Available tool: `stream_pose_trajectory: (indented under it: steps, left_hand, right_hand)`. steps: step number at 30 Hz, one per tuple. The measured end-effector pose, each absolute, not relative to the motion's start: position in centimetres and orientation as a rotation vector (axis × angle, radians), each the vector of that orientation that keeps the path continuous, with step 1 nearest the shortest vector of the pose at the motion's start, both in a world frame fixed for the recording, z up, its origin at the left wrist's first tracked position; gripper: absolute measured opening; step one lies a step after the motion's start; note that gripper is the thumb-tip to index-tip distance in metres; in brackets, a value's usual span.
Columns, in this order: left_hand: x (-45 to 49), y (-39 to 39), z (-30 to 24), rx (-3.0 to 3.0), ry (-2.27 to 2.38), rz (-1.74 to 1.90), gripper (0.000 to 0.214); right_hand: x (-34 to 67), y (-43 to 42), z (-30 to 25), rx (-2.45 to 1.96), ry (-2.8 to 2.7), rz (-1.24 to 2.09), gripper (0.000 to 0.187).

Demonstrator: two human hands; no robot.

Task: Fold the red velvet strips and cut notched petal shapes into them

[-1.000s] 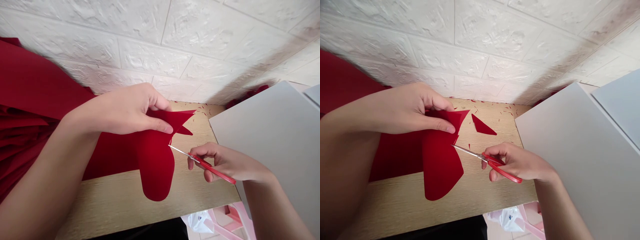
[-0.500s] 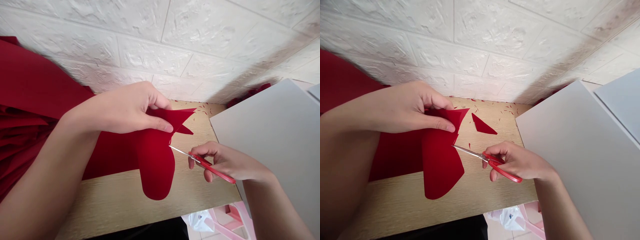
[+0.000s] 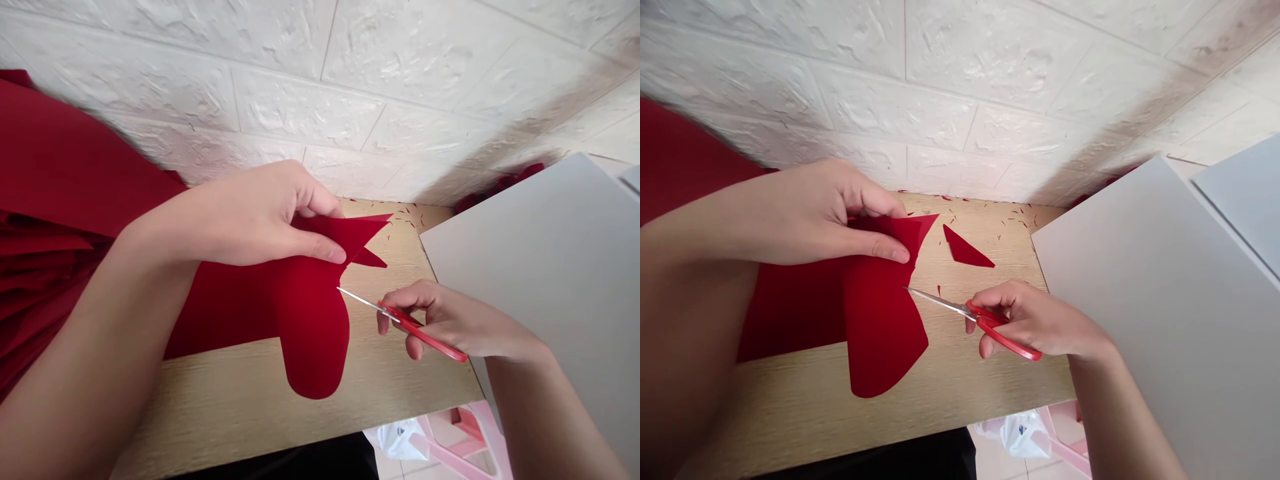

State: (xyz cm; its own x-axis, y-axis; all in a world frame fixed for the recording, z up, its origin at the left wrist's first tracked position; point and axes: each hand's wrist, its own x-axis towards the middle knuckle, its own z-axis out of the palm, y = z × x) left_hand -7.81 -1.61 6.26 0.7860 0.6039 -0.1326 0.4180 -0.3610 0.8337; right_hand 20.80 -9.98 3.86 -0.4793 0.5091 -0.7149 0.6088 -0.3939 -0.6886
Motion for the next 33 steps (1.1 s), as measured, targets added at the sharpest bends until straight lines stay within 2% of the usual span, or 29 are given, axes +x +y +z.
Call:
stream_pose_trajectory:
  steps: [9, 18, 33]
  left_hand:
    - [-7.7, -1.6, 6.1, 1.977, 0.733, 0.274, 0.025]
    - [-7.7, -1.5, 6.2, 2.015, 0.766, 0.249, 0.020]
    - [-7.7, -1.7, 6.5, 2.043, 0.808, 0.205, 0.031]
  right_hand:
    - [20.5, -10.1, 4.1, 1.616, 1.675, -2.014, 0.012]
    - [20.7, -10.3, 3.8, 1.662, 1.742, -1.928, 0.006]
    - [21.2, -10.5, 2.3, 1.637, 1.763, -2.071, 0.020]
